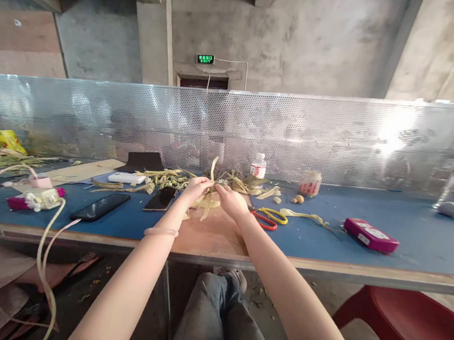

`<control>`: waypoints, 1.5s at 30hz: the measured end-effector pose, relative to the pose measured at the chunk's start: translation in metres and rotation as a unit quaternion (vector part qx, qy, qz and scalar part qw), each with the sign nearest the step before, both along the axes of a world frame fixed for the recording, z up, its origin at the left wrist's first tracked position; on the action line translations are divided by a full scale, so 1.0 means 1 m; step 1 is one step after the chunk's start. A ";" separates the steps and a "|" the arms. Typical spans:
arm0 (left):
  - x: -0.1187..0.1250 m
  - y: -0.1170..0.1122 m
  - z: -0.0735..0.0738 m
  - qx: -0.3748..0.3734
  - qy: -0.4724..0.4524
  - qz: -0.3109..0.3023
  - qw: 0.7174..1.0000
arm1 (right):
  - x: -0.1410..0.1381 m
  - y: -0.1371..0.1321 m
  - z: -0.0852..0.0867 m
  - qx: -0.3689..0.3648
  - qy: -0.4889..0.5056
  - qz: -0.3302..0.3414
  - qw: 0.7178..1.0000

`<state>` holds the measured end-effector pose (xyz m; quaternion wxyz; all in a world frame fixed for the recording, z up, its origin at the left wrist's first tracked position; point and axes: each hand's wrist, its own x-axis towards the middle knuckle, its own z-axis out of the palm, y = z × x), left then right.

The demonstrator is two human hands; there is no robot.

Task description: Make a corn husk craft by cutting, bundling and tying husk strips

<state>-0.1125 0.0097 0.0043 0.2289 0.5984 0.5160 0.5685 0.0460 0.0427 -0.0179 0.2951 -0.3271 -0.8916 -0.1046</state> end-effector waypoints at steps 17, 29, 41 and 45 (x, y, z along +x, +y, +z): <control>0.008 -0.008 0.006 -0.029 -0.004 -0.058 0.998 | 0.002 0.001 -0.002 0.014 0.035 -0.011 0.999; 0.000 0.002 0.000 0.010 -0.088 -0.056 0.995 | -0.001 -0.005 0.003 0.098 0.110 -0.046 0.988; -0.003 0.009 -0.003 0.019 -0.159 -0.089 0.983 | -0.016 0.001 -0.007 0.097 0.085 -0.013 0.992; -0.004 0.008 -0.005 -0.003 -0.151 -0.089 0.984 | -0.019 0.003 -0.010 0.077 0.086 -0.010 0.993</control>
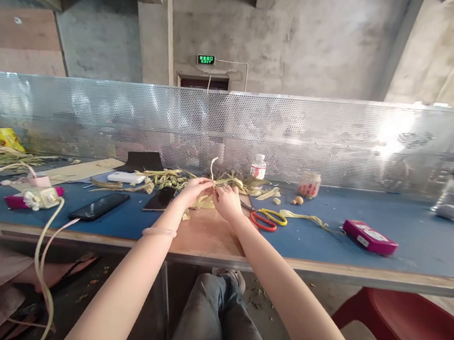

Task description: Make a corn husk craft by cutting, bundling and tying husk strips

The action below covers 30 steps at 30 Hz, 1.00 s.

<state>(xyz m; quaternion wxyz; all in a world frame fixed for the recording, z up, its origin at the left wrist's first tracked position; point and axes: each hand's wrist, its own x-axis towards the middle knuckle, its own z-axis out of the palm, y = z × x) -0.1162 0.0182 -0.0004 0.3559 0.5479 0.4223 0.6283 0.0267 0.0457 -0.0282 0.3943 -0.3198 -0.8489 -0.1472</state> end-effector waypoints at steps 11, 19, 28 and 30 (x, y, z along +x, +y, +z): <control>-0.003 0.004 -0.003 -0.008 -0.006 0.022 1.000 | -0.003 0.001 -0.001 -0.035 0.000 0.032 0.999; -0.003 0.006 -0.005 -0.002 -0.009 0.035 0.999 | -0.004 -0.003 -0.001 -0.021 -0.008 0.047 0.999; -0.006 0.002 -0.003 -0.020 -0.004 0.015 1.000 | -0.001 -0.006 0.001 0.011 0.028 0.034 0.999; -0.006 0.000 -0.002 -0.024 -0.005 0.014 1.000 | 0.002 -0.004 0.004 0.007 0.070 0.002 0.998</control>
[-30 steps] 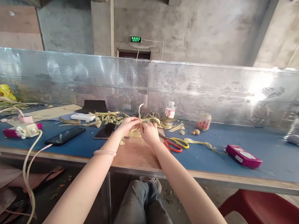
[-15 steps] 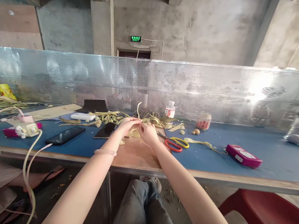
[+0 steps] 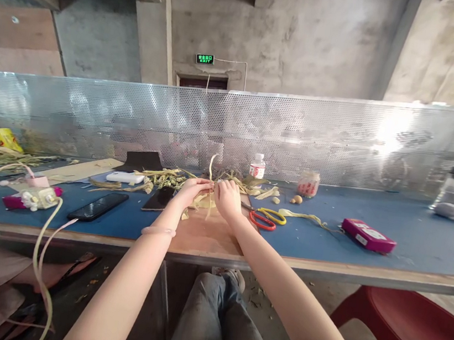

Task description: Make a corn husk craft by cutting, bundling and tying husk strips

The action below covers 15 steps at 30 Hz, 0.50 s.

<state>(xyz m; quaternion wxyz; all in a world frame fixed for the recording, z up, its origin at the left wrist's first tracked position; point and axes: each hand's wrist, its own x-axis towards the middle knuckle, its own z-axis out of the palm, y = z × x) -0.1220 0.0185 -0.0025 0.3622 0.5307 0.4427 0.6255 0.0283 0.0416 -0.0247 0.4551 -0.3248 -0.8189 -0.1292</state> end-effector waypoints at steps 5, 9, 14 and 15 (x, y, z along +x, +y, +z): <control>0.003 -0.001 0.001 -0.007 0.012 0.003 1.000 | 0.006 0.008 0.001 -0.025 0.057 -0.034 0.997; 0.006 -0.001 0.000 -0.010 0.018 -0.009 1.000 | 0.004 0.013 -0.003 -0.048 0.052 -0.011 0.997; 0.009 -0.002 0.000 -0.006 0.017 -0.043 0.999 | -0.001 0.018 -0.007 -0.081 0.032 0.033 0.996; 0.009 -0.003 0.000 -0.002 0.016 -0.045 0.999 | -0.001 0.019 -0.008 -0.088 0.033 0.039 0.995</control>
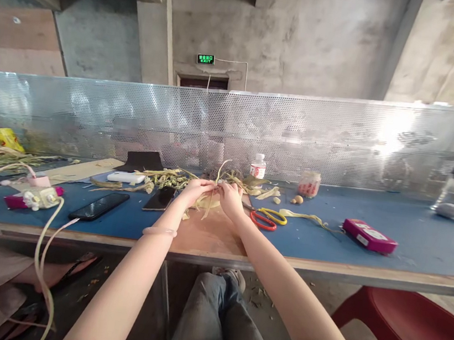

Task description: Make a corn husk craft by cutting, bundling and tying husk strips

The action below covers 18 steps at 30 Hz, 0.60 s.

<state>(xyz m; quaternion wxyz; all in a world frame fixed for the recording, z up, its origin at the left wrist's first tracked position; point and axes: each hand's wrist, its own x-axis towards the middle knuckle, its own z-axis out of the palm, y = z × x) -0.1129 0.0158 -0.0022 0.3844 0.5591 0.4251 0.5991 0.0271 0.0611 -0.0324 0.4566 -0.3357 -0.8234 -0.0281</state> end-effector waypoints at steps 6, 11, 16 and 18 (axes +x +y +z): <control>0.003 -0.003 0.003 0.016 -0.005 0.011 1.000 | 0.001 0.003 0.002 -0.027 0.019 0.024 0.999; 0.003 -0.001 0.004 0.027 0.008 0.036 0.999 | 0.002 0.003 0.004 -0.036 0.038 0.039 0.998; 0.003 0.001 0.002 0.027 0.042 0.045 0.998 | 0.006 -0.001 0.005 -0.057 0.072 0.028 0.995; 0.002 0.001 0.001 0.033 0.058 0.049 0.997 | 0.007 -0.004 0.006 -0.061 0.085 0.026 0.994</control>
